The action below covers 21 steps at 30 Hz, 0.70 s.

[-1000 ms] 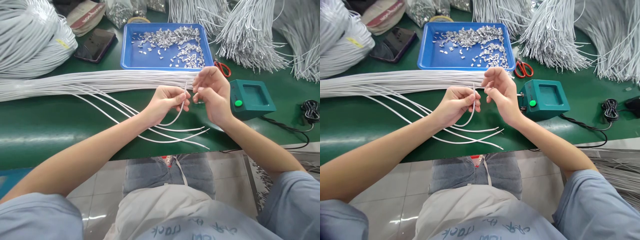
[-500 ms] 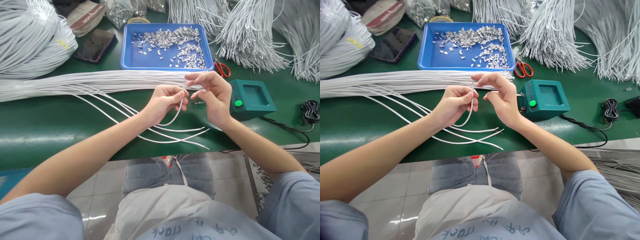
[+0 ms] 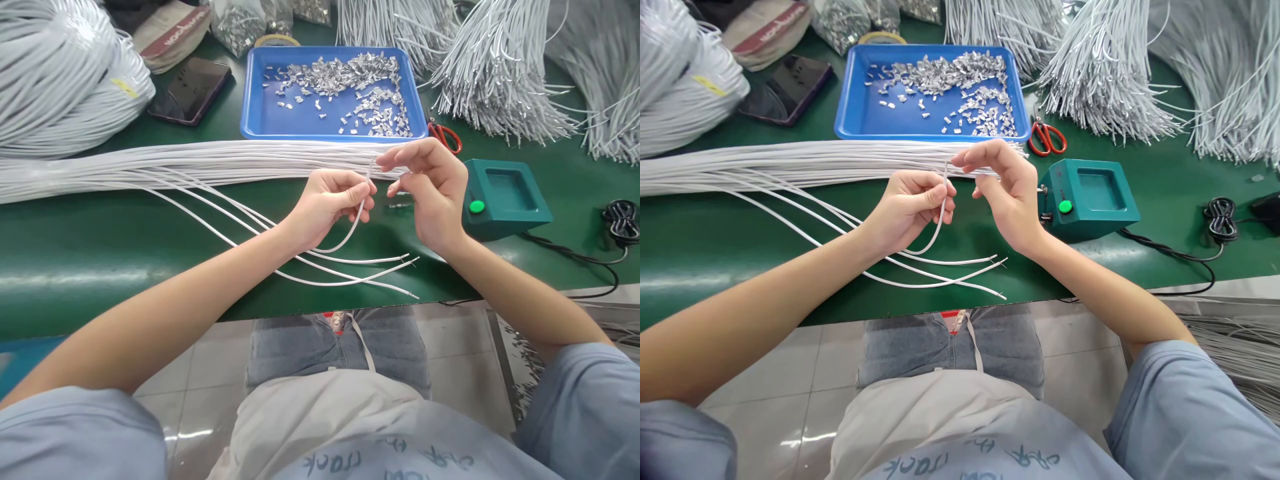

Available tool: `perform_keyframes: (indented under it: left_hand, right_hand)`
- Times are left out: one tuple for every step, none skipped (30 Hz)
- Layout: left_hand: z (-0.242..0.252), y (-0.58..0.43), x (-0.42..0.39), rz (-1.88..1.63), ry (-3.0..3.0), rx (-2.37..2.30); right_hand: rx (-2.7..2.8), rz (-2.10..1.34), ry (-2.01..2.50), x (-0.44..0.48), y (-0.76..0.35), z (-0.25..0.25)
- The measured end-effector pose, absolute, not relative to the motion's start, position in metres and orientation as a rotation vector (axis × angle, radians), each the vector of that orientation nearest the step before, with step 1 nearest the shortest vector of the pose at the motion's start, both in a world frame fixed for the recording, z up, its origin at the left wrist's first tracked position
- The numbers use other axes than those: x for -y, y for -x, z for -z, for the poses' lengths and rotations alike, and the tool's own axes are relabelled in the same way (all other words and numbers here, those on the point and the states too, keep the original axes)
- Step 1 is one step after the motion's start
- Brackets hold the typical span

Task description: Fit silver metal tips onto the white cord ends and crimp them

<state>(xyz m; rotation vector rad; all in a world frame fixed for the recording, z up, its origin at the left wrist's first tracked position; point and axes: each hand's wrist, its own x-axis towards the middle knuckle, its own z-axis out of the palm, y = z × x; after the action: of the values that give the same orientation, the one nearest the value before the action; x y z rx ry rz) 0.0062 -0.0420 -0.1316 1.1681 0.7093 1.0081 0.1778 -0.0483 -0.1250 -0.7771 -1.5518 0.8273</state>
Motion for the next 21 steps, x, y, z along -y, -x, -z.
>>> perform_keyframes:
  left_hand:
    - [0.1314,-0.0065,0.0425,-1.008,-1.176,-0.705]
    - [0.1312,-0.0069,0.0430,-1.007,-1.190,-0.700]
    - [0.1313,-0.0073,0.0434,-1.007,-1.210,-0.697]
    - [0.1316,-0.0078,0.0438,-1.007,-1.234,-0.695]
    - [0.1319,-0.0083,0.0442,-1.008,-1.261,-0.695]
    - [0.1323,-0.0089,0.0445,-1.012,-1.287,-0.697]
    - [0.1327,-0.0093,0.0447,-1.020,-1.308,-0.698]
    - [0.1331,-0.0097,0.0448,-1.029,-1.323,-0.698]
    - [0.1333,-0.0100,0.0449,-1.039,-1.331,-0.696]
    - [0.1334,-0.0102,0.0449,-1.048,-1.336,-0.691]
    - [0.1334,-0.0103,0.0448,-1.058,-1.337,-0.683]
    - [0.1333,-0.0103,0.0446,-1.067,-1.338,-0.673]
    - [0.1333,-0.0103,0.0443,-1.075,-1.341,-0.663]
    - [0.1332,-0.0102,0.0440,-1.083,-1.345,-0.655]
    - [0.1332,-0.0101,0.0436,-1.089,-1.351,-0.646]
    - [0.1333,-0.0099,0.0433,-1.093,-1.360,-0.637]
    - [0.1334,-0.0097,0.0429,-1.096,-1.368,-0.628]
    - [0.1336,-0.0095,0.0425,-1.097,-1.377,-0.621]
    - [0.1339,-0.0093,0.0422,-1.098,-1.384,-0.617]
    - [0.1342,-0.0091,0.0419,-1.098,-1.389,-0.616]
    - [0.1345,-0.0089,0.0416,-1.098,-1.391,-0.615]
  right_hand:
    - [1.552,-0.832,0.796,0.0479,-0.1783,0.1251]
    - [1.553,-0.845,0.806,0.0478,-0.1788,0.1251]
    - [1.558,-0.864,0.807,0.0478,-0.1793,0.1251]
    - [1.567,-0.891,0.805,0.0479,-0.1797,0.1250]
    - [1.573,-0.912,0.799,0.0483,-0.1799,0.1247]
    - [1.576,-0.923,0.796,0.0487,-0.1799,0.1244]
    - [1.580,-0.928,0.808,0.0491,-0.1796,0.1239]
    - [1.582,-0.923,0.829,0.0495,-0.1792,0.1233]
    - [1.582,-0.917,0.850,0.0497,-0.1787,0.1227]
    - [1.580,-0.912,0.863,0.0498,-0.1781,0.1220]
    - [1.580,-0.914,0.873,0.0497,-0.1776,0.1215]
    - [1.582,-0.921,0.877,0.0495,-0.1772,0.1212]
    - [1.582,-0.926,0.871,0.0491,-0.1770,0.1210]
    - [1.584,-0.929,0.863,0.0486,-0.1769,0.1211]
    - [1.589,-0.930,0.855,0.0480,-0.1769,0.1214]
    - [1.597,-0.928,0.844,0.0475,-0.1771,0.1217]
    - [1.604,-0.923,0.829,0.0471,-0.1772,0.1222]
    - [1.613,-0.918,0.812,0.0469,-0.1774,0.1225]
    - [1.621,-0.914,0.801,0.0468,-0.1775,0.1228]
    - [1.628,-0.910,0.794,0.0469,-0.1775,0.1228]
    - [1.633,-0.906,0.792,0.0471,-0.1776,0.1228]
